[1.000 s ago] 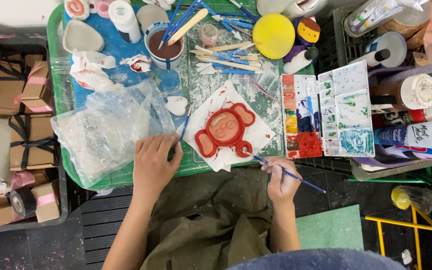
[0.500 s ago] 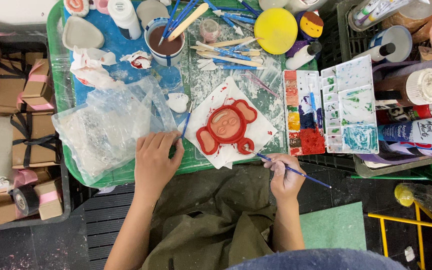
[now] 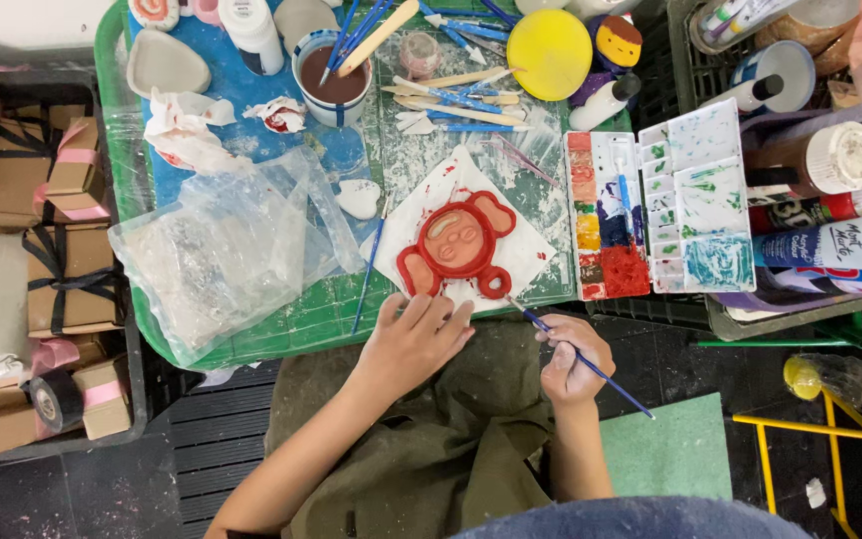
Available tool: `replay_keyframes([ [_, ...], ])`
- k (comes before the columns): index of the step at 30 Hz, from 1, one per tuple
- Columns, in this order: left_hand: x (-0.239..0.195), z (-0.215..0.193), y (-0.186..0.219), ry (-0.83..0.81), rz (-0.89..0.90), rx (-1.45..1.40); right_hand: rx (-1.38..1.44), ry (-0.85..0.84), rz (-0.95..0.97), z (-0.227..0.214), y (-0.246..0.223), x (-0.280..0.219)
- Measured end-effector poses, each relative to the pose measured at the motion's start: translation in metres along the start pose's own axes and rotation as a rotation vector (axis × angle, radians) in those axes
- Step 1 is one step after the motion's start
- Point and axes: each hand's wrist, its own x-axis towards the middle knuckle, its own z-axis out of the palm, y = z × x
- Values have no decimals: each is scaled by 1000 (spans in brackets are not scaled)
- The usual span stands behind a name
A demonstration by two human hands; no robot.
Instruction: The person paints a red ceramic character figure by hand using a brush and a palette of paints.
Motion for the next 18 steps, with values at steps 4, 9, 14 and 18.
replay_keyframes([
  [4, -8, 14, -3, -18, 34, 18, -27, 5, 13, 3, -4, -8],
  [9, -16, 17, -10, 8, 53, -83, -184, -102, -191, 14, -18, -1],
  [14, -14, 14, -12, 20, -4, -199, -353, -171, -322, 16, -24, 8],
  [18, -13, 12, -12, 20, -38, -244, -339, -172, -327, 13, -26, 8],
])
